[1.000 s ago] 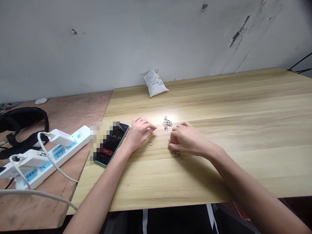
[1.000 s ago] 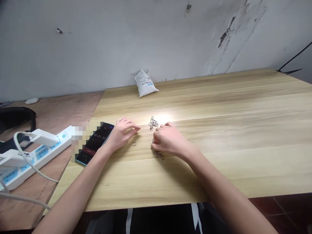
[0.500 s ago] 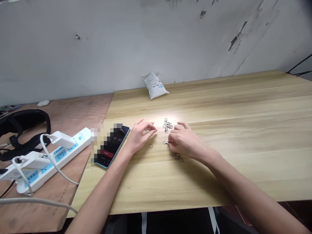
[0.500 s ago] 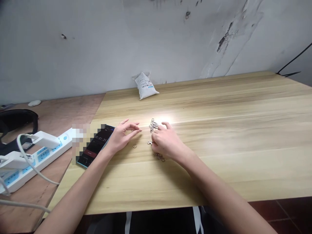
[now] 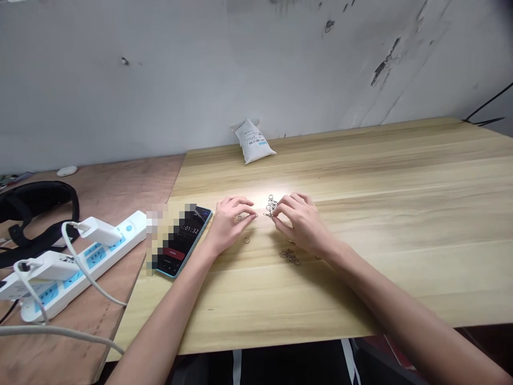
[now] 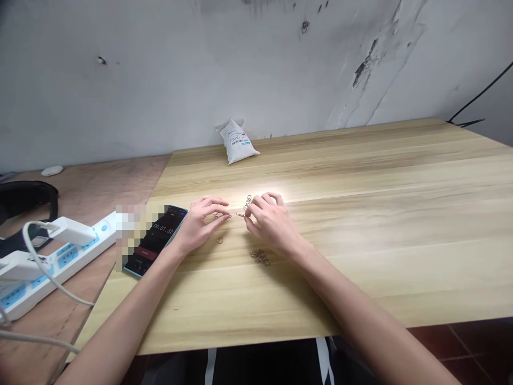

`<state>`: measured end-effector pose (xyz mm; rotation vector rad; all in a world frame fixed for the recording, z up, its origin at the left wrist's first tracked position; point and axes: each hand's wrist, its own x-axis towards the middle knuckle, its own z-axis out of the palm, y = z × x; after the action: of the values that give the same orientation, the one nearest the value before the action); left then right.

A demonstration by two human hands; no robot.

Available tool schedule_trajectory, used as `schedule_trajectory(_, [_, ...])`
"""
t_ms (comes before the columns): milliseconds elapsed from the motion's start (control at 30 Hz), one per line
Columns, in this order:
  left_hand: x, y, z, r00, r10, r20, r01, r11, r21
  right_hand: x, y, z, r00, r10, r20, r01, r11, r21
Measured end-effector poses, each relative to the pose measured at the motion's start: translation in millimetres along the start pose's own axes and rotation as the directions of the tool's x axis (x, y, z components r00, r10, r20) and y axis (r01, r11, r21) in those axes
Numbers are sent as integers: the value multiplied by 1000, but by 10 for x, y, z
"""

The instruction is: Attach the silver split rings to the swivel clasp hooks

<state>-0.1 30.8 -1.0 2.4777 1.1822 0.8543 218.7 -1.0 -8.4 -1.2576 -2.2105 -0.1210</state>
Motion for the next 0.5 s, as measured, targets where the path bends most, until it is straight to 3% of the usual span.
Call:
schedule_trajectory(300, [-41,-71,83,996,1,88,-14,989,144,-30,168,128,1000,-13,8,11,991,132])
schedule_trajectory(500, [-44,-59,71,995,22,98,-44,973,225,-24,138,172,997,-80,-12,81,995,54])
